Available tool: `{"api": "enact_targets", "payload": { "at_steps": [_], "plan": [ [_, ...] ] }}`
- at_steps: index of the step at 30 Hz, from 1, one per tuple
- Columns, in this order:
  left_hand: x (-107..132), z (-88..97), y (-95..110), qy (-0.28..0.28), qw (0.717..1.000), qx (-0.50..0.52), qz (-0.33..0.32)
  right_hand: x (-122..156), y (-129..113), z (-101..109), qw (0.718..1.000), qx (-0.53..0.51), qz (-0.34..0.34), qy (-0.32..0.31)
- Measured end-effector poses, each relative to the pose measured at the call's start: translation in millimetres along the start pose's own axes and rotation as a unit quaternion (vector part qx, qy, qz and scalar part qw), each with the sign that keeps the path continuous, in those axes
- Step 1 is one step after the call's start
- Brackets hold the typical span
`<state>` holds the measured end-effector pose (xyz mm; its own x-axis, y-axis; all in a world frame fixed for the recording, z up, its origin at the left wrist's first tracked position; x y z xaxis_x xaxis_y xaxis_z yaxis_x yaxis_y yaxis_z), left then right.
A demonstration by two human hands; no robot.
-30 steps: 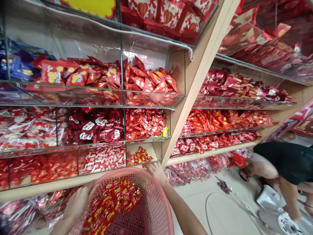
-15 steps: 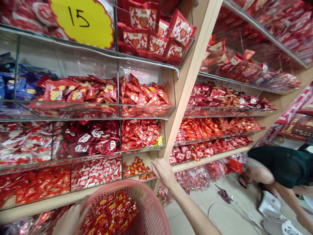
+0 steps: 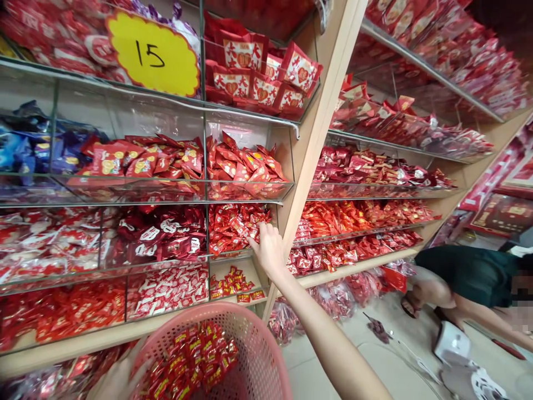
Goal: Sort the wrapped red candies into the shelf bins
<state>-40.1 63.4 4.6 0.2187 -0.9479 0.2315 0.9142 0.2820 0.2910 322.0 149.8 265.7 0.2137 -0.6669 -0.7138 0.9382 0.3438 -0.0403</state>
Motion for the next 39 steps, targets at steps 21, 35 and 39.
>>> {"api": "enact_targets", "payload": {
  "at_steps": [21, 35, 39],
  "plan": [
    [8, 6.8, 7, 0.003, 1.000, -0.008, -0.023, -15, 26, -4, 0.916, -0.317, -0.206, 0.136],
    [24, 23.5, 30, 0.021, 0.996, -0.076, 0.036, 189, -41, -107, 0.865, -0.435, -0.143, -0.205],
    [27, 22.5, 30, 0.046, 0.996, -0.075, 0.022, 234, -47, -149, 0.898, -0.267, -0.070, -0.344]
  ]
}}
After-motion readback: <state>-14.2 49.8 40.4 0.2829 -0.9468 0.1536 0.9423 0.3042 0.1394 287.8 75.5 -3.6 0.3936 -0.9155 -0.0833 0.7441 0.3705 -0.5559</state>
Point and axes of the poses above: each hand's wrist, its own x-axis away from the middle knuckle, its own z-axis out of the back of the hand, y = z × x, the point moved 6 cm from there along -x, towards the middle knuckle, and after that the axes turned 12 degrees about z, right-handed, at the moved point
